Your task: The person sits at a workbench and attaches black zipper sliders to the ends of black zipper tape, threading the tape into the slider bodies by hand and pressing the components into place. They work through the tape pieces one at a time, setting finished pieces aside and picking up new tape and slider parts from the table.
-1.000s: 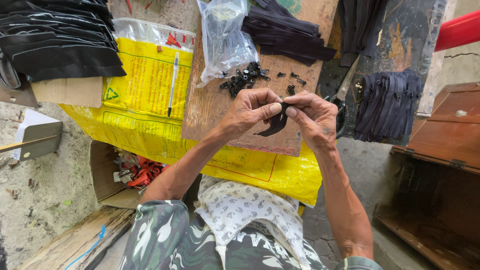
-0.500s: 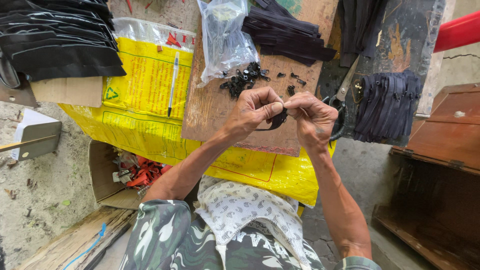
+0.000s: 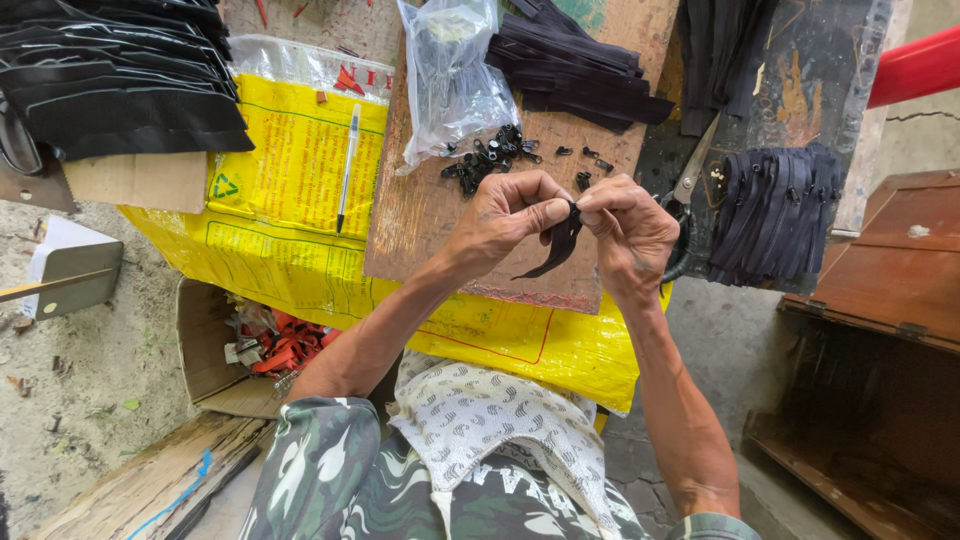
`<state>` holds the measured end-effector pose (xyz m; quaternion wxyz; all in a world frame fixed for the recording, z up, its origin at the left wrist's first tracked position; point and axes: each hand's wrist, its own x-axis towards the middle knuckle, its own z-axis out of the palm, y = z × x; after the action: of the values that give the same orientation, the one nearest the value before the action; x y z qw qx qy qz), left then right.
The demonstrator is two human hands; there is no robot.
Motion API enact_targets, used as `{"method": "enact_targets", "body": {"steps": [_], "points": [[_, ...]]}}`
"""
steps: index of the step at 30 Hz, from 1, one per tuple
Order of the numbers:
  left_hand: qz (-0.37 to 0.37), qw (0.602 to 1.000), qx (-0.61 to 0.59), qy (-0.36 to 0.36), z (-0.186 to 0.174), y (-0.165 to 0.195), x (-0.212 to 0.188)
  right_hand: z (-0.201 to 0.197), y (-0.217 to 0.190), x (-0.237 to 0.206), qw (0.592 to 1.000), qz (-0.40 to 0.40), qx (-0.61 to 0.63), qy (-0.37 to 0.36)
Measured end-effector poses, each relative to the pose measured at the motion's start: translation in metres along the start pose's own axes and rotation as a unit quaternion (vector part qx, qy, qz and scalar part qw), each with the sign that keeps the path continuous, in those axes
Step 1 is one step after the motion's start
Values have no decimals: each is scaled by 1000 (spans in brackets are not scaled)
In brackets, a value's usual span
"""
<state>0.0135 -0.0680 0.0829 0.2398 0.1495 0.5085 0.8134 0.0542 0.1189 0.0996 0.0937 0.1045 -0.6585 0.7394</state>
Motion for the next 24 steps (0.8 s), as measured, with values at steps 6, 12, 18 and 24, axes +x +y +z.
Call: {"method": "enact_targets", "body": {"steps": [6,12,18,24], "points": [[6,1000,3,8,-2,-4,0,4,-1,-1,999,-15,-50,-3],[15,999,16,41,-6,-6,2,14,-8,-10,997,-35,-30,60],[25,994,80,67,-3,-7,4,16,-16,-8,982,-34,-183,1],[1,988,111,104,-8,-4,7,22,-30,0,963,-52,-263,-13]]}}
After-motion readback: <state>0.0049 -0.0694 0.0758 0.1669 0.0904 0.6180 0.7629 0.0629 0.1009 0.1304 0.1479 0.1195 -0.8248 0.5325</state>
